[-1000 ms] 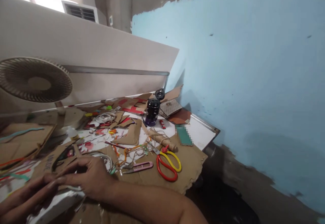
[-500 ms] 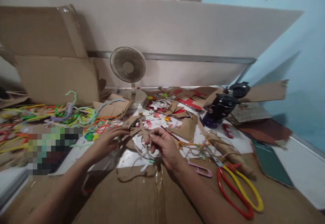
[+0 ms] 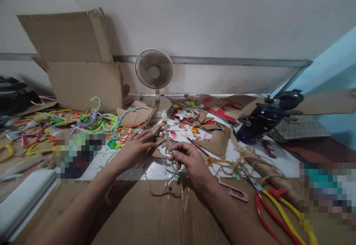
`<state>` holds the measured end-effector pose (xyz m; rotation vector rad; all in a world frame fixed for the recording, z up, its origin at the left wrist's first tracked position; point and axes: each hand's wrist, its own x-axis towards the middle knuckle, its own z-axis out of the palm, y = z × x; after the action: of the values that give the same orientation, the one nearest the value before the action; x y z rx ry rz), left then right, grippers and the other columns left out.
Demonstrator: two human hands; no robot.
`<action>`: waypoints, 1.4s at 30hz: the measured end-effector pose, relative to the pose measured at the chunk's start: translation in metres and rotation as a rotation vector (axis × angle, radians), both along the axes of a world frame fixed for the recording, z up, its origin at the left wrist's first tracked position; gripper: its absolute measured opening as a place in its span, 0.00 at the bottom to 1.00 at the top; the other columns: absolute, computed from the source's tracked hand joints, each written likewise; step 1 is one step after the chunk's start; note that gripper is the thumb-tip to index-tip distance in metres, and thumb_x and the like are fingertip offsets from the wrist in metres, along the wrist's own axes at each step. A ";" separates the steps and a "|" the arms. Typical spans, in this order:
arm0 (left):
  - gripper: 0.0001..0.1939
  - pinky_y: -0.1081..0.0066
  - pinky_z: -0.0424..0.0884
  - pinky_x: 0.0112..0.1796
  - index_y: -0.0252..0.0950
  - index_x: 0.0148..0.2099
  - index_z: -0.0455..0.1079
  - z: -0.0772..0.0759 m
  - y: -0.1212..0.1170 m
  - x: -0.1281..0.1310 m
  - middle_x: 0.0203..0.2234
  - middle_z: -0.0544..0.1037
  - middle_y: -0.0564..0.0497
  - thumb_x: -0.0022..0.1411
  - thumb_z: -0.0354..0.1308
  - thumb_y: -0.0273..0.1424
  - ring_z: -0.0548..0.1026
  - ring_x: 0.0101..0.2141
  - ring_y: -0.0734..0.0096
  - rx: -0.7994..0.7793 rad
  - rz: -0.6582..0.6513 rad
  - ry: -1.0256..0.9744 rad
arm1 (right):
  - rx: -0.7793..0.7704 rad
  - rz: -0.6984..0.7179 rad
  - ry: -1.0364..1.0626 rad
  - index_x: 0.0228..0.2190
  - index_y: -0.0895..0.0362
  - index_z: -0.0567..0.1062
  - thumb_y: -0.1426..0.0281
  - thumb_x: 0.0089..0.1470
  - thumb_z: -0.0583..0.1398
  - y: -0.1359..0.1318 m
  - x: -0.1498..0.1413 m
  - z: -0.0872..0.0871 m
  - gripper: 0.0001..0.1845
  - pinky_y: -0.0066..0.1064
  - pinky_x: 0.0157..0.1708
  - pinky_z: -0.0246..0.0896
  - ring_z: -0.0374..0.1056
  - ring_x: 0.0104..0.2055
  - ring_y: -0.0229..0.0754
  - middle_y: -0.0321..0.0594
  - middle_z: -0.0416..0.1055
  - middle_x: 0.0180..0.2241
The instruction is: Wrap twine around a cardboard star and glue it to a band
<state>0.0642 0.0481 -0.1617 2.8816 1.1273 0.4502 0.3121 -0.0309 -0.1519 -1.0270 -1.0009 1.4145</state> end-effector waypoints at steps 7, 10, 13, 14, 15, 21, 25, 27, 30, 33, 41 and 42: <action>0.30 0.36 0.56 0.68 0.45 0.62 0.75 0.023 -0.011 0.008 0.63 0.79 0.46 0.61 0.59 0.18 0.69 0.68 0.47 -0.032 -0.008 -0.098 | 0.035 -0.016 -0.025 0.31 0.53 0.81 0.51 0.44 0.76 0.000 0.003 -0.004 0.21 0.31 0.24 0.58 0.65 0.25 0.39 0.38 0.76 0.26; 0.29 0.39 0.51 0.70 0.43 0.61 0.73 0.031 -0.018 0.016 0.58 0.83 0.44 0.58 0.61 0.20 0.75 0.64 0.50 -0.049 -0.045 -0.142 | 0.050 -0.026 -0.023 0.31 0.53 0.82 0.52 0.44 0.77 0.000 0.004 -0.005 0.21 0.31 0.24 0.57 0.65 0.25 0.39 0.38 0.76 0.26; 0.28 0.40 0.51 0.70 0.41 0.62 0.72 0.037 -0.024 0.025 0.55 0.83 0.42 0.59 0.62 0.24 0.78 0.58 0.51 -0.041 -0.077 -0.182 | 0.065 -0.051 -0.021 0.30 0.53 0.82 0.53 0.42 0.78 0.000 0.005 -0.003 0.21 0.30 0.25 0.58 0.66 0.27 0.40 0.39 0.76 0.27; 0.28 0.40 0.53 0.69 0.41 0.62 0.72 0.038 -0.025 0.027 0.55 0.83 0.42 0.59 0.62 0.25 0.78 0.57 0.50 -0.027 -0.087 -0.193 | 0.070 -0.059 -0.024 0.30 0.54 0.82 0.53 0.42 0.78 0.000 0.005 -0.003 0.20 0.30 0.25 0.58 0.66 0.27 0.39 0.39 0.76 0.27; 0.29 0.41 0.55 0.68 0.40 0.63 0.72 0.039 -0.027 0.030 0.54 0.82 0.42 0.59 0.62 0.25 0.78 0.57 0.50 -0.010 -0.097 -0.202 | 0.076 -0.068 -0.028 0.29 0.54 0.82 0.54 0.41 0.78 0.001 0.005 -0.002 0.20 0.31 0.26 0.58 0.65 0.27 0.39 0.39 0.76 0.27; 0.30 0.44 0.64 0.62 0.38 0.65 0.69 0.036 -0.034 0.037 0.53 0.82 0.40 0.60 0.62 0.26 0.78 0.56 0.47 0.045 -0.104 -0.192 | 0.091 -0.155 -0.021 0.30 0.53 0.78 0.58 0.39 0.79 0.004 0.007 -0.002 0.22 0.29 0.26 0.60 0.65 0.27 0.38 0.34 0.72 0.27; 0.28 0.47 0.69 0.55 0.40 0.63 0.70 0.030 -0.039 0.040 0.50 0.83 0.41 0.60 0.61 0.25 0.80 0.51 0.49 0.041 -0.095 -0.164 | 0.061 -0.181 -0.015 0.32 0.52 0.71 0.60 0.36 0.80 0.009 0.009 -0.008 0.27 0.28 0.23 0.61 0.65 0.25 0.38 0.30 0.71 0.24; 0.26 0.49 0.69 0.53 0.40 0.61 0.71 0.028 -0.041 0.042 0.51 0.83 0.41 0.60 0.61 0.25 0.81 0.50 0.50 0.066 -0.084 -0.153 | 0.038 -0.189 -0.012 0.33 0.51 0.70 0.60 0.35 0.80 0.012 0.011 -0.011 0.30 0.27 0.22 0.60 0.64 0.23 0.37 0.28 0.70 0.22; 0.26 0.48 0.69 0.52 0.40 0.61 0.70 0.024 -0.043 0.042 0.52 0.83 0.41 0.60 0.60 0.23 0.80 0.50 0.50 0.121 -0.071 -0.148 | 0.008 -0.186 -0.013 0.36 0.51 0.70 0.60 0.35 0.81 0.013 0.013 -0.012 0.32 0.26 0.22 0.59 0.63 0.22 0.36 0.26 0.69 0.21; 0.28 0.48 0.68 0.54 0.41 0.62 0.70 0.019 -0.043 0.043 0.51 0.83 0.43 0.60 0.59 0.20 0.80 0.50 0.51 0.165 -0.076 -0.160 | -0.035 -0.114 -0.035 0.37 0.52 0.74 0.61 0.36 0.80 0.011 0.013 -0.009 0.29 0.26 0.23 0.59 0.65 0.24 0.37 0.29 0.72 0.24; 0.26 0.47 0.66 0.58 0.41 0.62 0.71 0.017 -0.045 0.044 0.48 0.84 0.43 0.62 0.60 0.20 0.80 0.51 0.51 0.129 -0.084 -0.107 | -0.089 -0.049 -0.114 0.28 0.53 0.78 0.60 0.34 0.78 0.015 0.014 -0.017 0.20 0.28 0.22 0.56 0.64 0.24 0.37 0.34 0.74 0.23; 0.26 0.45 0.65 0.59 0.41 0.62 0.71 0.018 -0.047 0.043 0.49 0.84 0.43 0.63 0.61 0.22 0.80 0.51 0.50 0.088 -0.090 -0.106 | -0.087 -0.052 -0.118 0.27 0.53 0.78 0.61 0.34 0.78 0.015 0.014 -0.018 0.20 0.28 0.22 0.56 0.64 0.24 0.37 0.34 0.74 0.23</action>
<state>0.1072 0.0016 -0.1438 2.9277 0.9828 0.6559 0.3259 -0.0154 -0.1701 -1.2037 -0.9970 1.3772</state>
